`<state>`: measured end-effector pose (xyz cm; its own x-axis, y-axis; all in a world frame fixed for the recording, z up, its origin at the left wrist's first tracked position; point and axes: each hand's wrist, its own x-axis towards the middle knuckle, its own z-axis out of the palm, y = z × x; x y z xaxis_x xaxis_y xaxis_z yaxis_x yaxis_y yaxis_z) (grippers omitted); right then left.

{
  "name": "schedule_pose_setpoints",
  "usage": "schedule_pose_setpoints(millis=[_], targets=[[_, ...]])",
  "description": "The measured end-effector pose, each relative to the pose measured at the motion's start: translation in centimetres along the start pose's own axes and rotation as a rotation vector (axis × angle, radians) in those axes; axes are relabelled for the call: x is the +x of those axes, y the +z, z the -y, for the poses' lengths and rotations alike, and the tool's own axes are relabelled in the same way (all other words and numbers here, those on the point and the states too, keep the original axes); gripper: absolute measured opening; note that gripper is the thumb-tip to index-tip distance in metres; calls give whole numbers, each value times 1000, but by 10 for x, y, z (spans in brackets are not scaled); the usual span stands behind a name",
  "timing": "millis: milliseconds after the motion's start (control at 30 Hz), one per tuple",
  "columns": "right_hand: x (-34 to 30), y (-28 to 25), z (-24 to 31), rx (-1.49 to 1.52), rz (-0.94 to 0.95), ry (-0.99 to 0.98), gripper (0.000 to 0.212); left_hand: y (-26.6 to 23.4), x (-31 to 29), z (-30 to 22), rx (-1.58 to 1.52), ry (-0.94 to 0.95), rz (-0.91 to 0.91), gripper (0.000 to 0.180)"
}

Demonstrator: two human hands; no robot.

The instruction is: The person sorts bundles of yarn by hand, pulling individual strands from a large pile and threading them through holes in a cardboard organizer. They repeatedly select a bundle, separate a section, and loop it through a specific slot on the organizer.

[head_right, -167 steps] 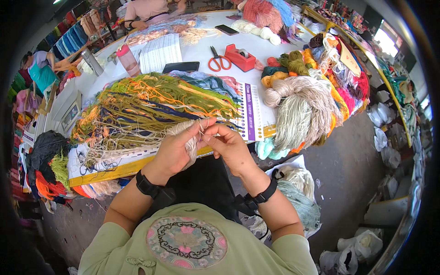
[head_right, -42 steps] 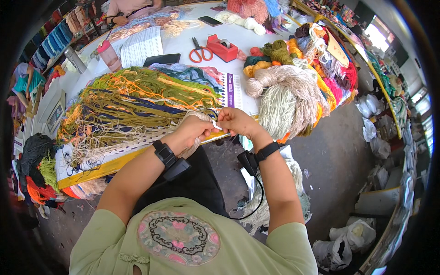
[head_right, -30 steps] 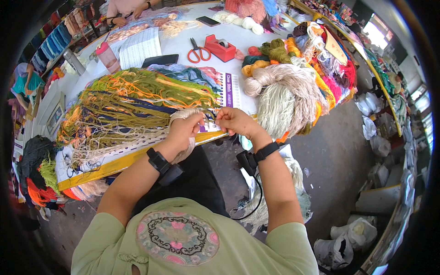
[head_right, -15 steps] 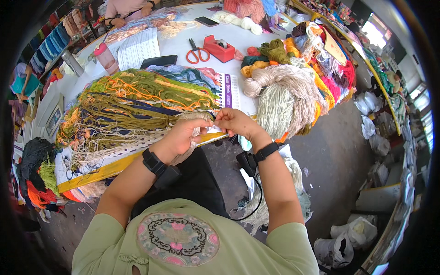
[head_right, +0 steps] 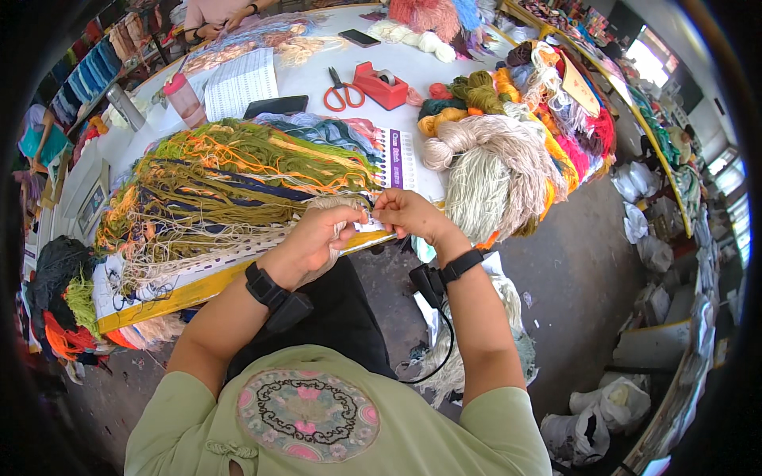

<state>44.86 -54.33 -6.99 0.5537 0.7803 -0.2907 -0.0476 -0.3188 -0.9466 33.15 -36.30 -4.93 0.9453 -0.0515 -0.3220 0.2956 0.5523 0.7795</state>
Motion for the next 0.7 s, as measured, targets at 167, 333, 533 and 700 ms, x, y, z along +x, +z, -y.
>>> schedule_pose_setpoints(millis=[167, 333, 533, 700], targets=[[0, 0, 3, -13, 1, 19, 12, -2, -5, 1, -23, -103, 93, 12], [0, 0, 1, -2, -7, 15, 12, -1, -6, 3, -20, -95, 140, 14], [0, 1, 1, -1, -22, 20, 14, -9, -6, 7, -62, -84, 178, 17], [1, 3, 1, -9, -60, 53, 16, -12, -6, 6, -89, -110, 165, 27]])
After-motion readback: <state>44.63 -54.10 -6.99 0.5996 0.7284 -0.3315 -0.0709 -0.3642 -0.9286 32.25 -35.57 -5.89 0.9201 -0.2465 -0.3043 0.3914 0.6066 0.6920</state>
